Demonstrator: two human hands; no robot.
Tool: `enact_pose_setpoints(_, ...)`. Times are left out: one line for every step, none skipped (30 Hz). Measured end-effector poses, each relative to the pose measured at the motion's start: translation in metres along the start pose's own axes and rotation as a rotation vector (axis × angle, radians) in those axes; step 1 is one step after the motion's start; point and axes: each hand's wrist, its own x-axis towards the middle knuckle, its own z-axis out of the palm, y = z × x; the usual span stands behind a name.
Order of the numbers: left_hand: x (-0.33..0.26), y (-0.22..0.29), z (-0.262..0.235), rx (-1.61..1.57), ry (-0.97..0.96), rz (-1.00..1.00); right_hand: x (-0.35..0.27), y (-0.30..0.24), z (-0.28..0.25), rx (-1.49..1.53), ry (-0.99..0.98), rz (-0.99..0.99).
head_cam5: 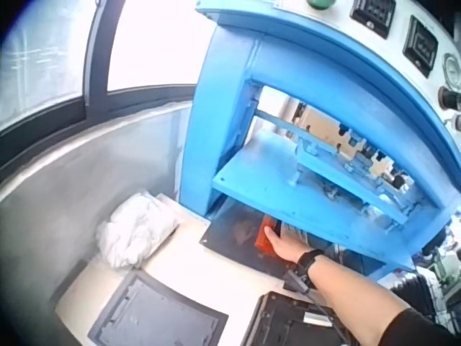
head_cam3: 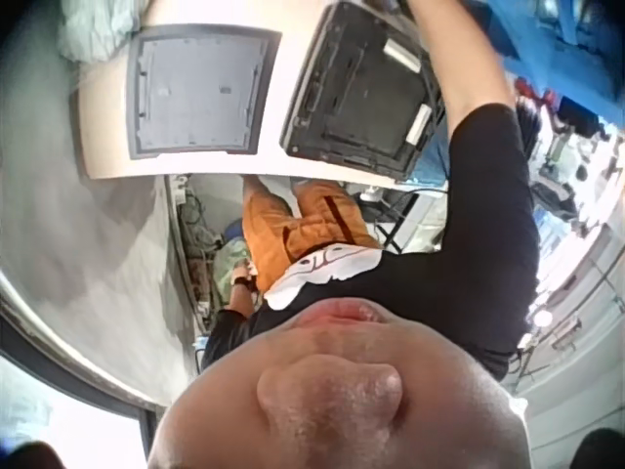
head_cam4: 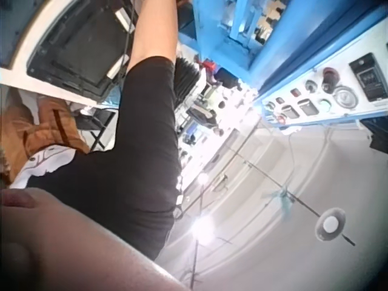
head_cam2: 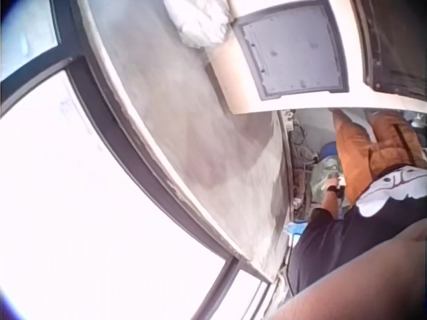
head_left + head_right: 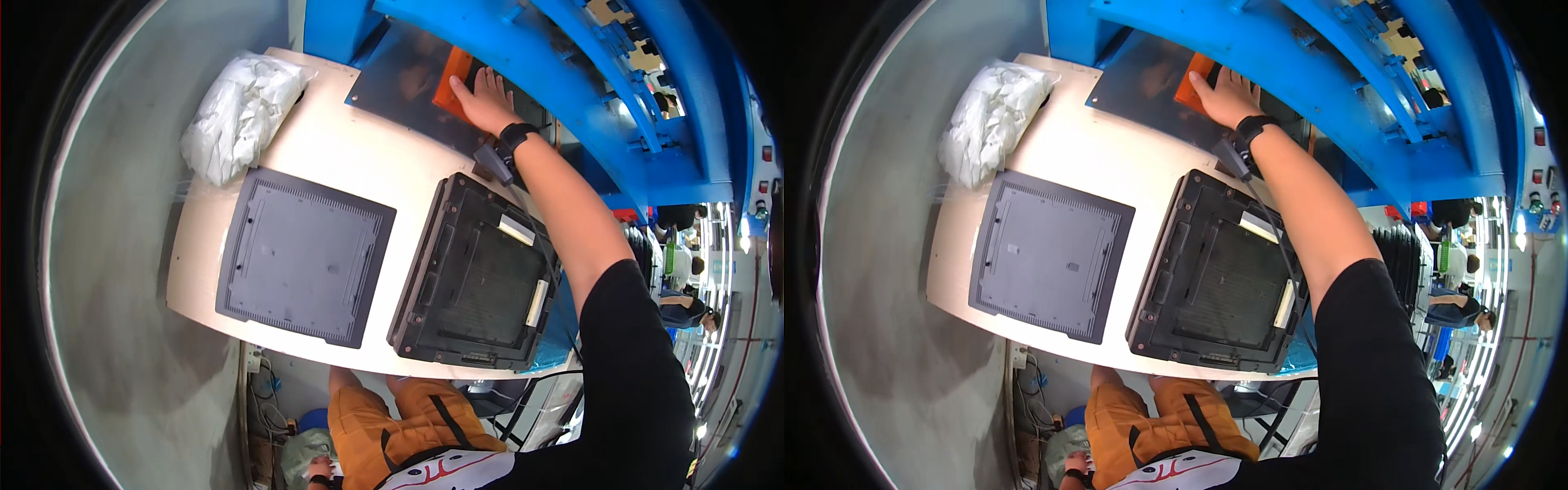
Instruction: The person is peeling protective films and assembling plastic/metal housing components for electronic devices using industrial presses.
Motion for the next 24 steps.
enact_pose_setpoints(-0.001, 0.006, 0.002, 0.238, 0.007, 0.071, 0.0, -0.003, 0.002, 0.002, 0.007, 0.0)
enact_pose_setpoints(-0.004, 0.014, 0.003, 0.24, 0.005, 0.074, -0.003, -0.004, 0.004, 0.016, 0.034, -0.001)
enact_pose_setpoints(-0.005, 0.028, 0.007, 0.032, 0.054, 0.006, -0.004, -0.004, 0.002, 0.026, 0.064, -0.002)
enact_pose_setpoints(-0.004, 0.042, 0.006, -0.172, 0.103, -0.061, -0.003, -0.001, 0.0, 0.021, 0.108, 0.016)
enact_pose_setpoints(-0.006, 0.049, 0.001, -0.168, 0.102, -0.063, -0.006, -0.005, -0.01, 0.02, 0.107, 0.019)
enact_pose_setpoints(-0.008, 0.055, -0.004, -0.244, 0.115, -0.079, -0.008, -0.009, -0.024, 0.097, 0.051, -0.014)
enact_pose_setpoints(-0.011, 0.058, -0.01, -0.317, 0.13, -0.099, -0.012, -0.013, -0.036, 0.175, -0.007, -0.044)
enact_pose_setpoints(-0.012, 0.063, -0.014, -0.306, 0.129, -0.102, -0.015, -0.014, -0.04, 0.244, 0.014, -0.065)
enact_pose_setpoints(-0.012, 0.069, -0.017, -0.267, 0.158, -0.102, -0.02, -0.013, -0.041, 0.24, 0.013, -0.051)
enact_pose_setpoints(-0.013, 0.08, -0.023, -0.214, 0.181, -0.093, -0.027, -0.006, -0.048, 0.181, 0.042, -0.138)
enact_pose_setpoints(-0.009, 0.082, -0.029, -0.188, 0.178, -0.082, -0.032, -0.001, -0.053, 0.126, 0.073, -0.227)
enact_pose_setpoints(-0.006, 0.085, -0.033, -0.22, 0.169, -0.086, -0.037, 0.009, -0.049, 0.057, 0.151, -0.309)
enact_pose_setpoints(0.001, 0.088, -0.038, -0.247, 0.16, -0.083, -0.046, 0.018, -0.043, 0.015, 0.199, -0.35)
enact_pose_setpoints(0.007, 0.083, -0.054, -0.414, -0.108, 0.04, -0.057, 0.017, -0.048, -0.005, 0.133, -0.374)
enact_pose_setpoints(0.012, 0.078, -0.076, -0.557, -0.388, 0.15, -0.078, 0.008, -0.056, -0.038, 0.092, -0.365)
enact_pose_setpoints(0.015, 0.081, -0.092, -0.494, -0.396, 0.17, -0.097, -0.003, -0.058, 0.001, 0.096, -0.412)
enact_pose_setpoints(0.02, 0.092, -0.099, 0.217, -0.234, 0.346, -0.116, -0.006, -0.058, -0.069, 0.467, -0.627)
enact_pose_setpoints(0.019, 0.105, -0.103, 0.919, -0.033, 0.513, -0.135, -0.022, -0.075, -0.016, 0.284, -0.645)
enact_pose_setpoints(0.021, 0.124, -0.105, 1.613, 0.215, 0.678, -0.156, -0.032, -0.088, 0.001, 0.145, -0.626)
enact_pose_setpoints(0.025, 0.173, -0.115, 1.699, 0.191, 0.734, -0.178, -0.016, -0.091, 0.011, 0.134, -0.664)
enact_pose_setpoints(0.03, 0.218, -0.114, 1.765, 0.192, 0.8, -0.206, -0.008, -0.094, -0.074, 0.241, -0.71)
enact_pose_setpoints(0.029, 0.257, -0.114, 1.825, 0.201, 0.855, -0.233, -0.007, -0.112, -0.115, 0.16, -0.745)
enact_pose_setpoints(0.027, 0.298, -0.11, 1.886, 0.21, 0.914, -0.26, 0.003, -0.117, -0.075, 0.172, -0.76)
enact_pose_setpoints(0.02, 0.335, -0.106, 1.942, 0.222, 0.965, -0.292, 0.005, -0.136, -0.061, 0.134, -0.754)
